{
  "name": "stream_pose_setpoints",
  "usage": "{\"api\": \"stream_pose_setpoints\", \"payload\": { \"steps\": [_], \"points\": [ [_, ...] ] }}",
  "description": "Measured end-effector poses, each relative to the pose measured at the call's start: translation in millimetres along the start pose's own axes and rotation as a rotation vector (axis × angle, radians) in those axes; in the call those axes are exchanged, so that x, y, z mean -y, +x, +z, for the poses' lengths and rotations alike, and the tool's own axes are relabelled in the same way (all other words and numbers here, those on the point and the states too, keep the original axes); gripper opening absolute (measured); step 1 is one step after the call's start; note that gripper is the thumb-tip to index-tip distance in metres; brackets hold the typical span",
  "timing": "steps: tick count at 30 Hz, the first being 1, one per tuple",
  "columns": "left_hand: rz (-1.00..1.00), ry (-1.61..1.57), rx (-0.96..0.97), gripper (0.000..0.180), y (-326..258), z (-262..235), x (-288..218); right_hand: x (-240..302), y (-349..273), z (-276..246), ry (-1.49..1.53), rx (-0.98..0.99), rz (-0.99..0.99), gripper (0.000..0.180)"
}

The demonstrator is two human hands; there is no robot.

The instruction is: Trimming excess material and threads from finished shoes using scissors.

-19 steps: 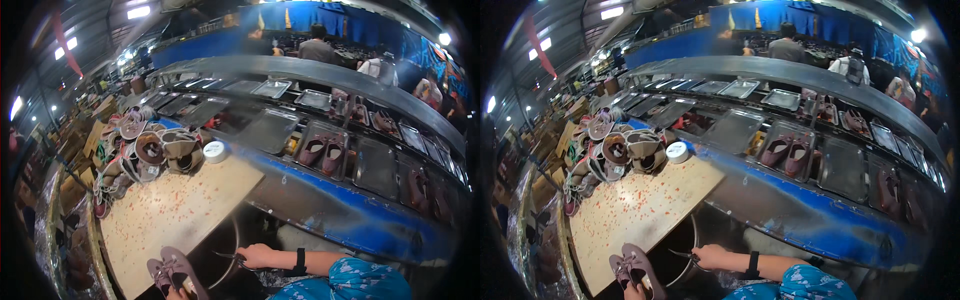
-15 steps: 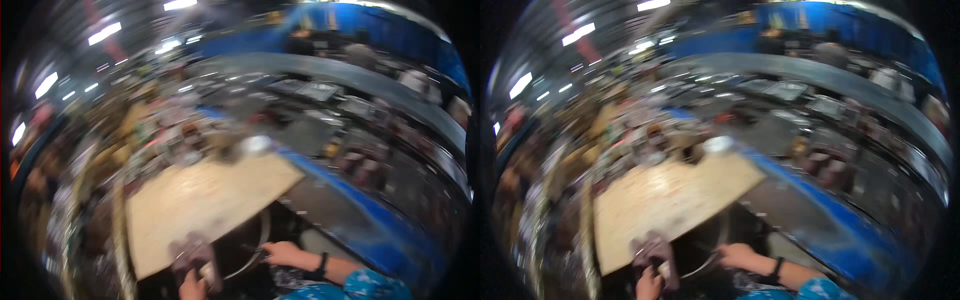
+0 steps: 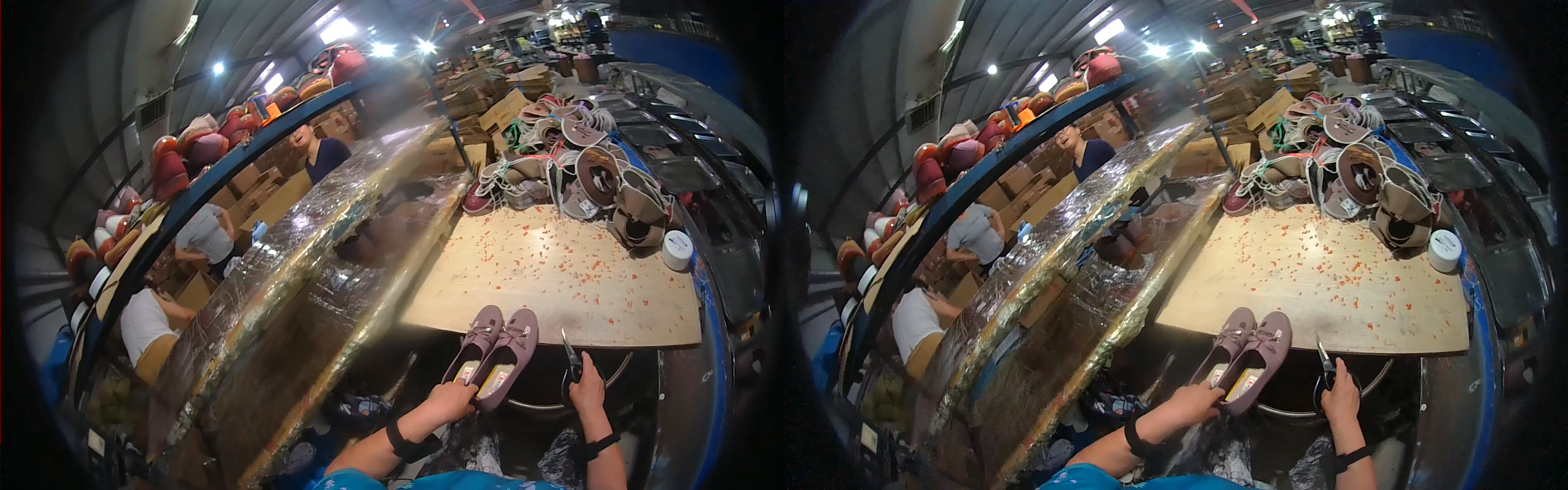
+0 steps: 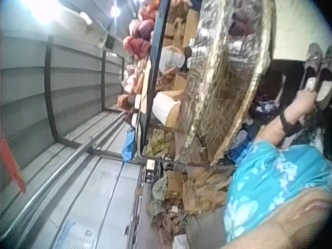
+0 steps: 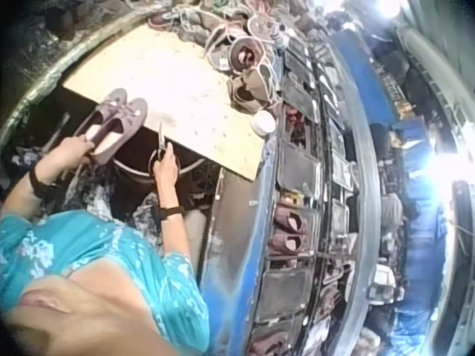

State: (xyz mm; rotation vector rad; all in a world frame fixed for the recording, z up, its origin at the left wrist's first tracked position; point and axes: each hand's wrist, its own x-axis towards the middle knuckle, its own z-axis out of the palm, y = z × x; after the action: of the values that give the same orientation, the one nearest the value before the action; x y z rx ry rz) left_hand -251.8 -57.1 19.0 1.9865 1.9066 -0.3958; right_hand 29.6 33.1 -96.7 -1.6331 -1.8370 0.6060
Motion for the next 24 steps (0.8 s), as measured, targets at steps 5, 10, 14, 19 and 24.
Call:
{"api": "stream_pose_setpoints", "payload": {
  "steps": [5, 10, 14, 19, 24],
  "points": [
    [0.023, -0.066, -0.043, 0.041, 12.2, 17.1, 8.9, 1.1, 0.4, 1.0, 0.020, -0.032, 0.031, 0.071],
    [0.117, -0.266, -0.025, 0.041, 22.3, 26.9, 19.5, 1.7, 0.6, -0.1, -0.007, 0.010, 0.081, 0.069],
    [0.234, -0.365, -0.046, 0.040, 26.6, 40.6, 29.8, -5.6, -2.4, 3.7, -0.011, -0.010, 0.067, 0.069],
    [0.221, -0.388, -0.016, 0.040, 27.6, 35.8, 28.2, -7.7, -3.4, 5.5, -0.036, -0.012, 0.062, 0.070],
    [0.186, -0.327, -0.055, 0.039, 28.3, 27.8, 28.3, -6.9, 3.9, 13.8, -0.032, -0.019, 0.077, 0.071]
  ]
}}
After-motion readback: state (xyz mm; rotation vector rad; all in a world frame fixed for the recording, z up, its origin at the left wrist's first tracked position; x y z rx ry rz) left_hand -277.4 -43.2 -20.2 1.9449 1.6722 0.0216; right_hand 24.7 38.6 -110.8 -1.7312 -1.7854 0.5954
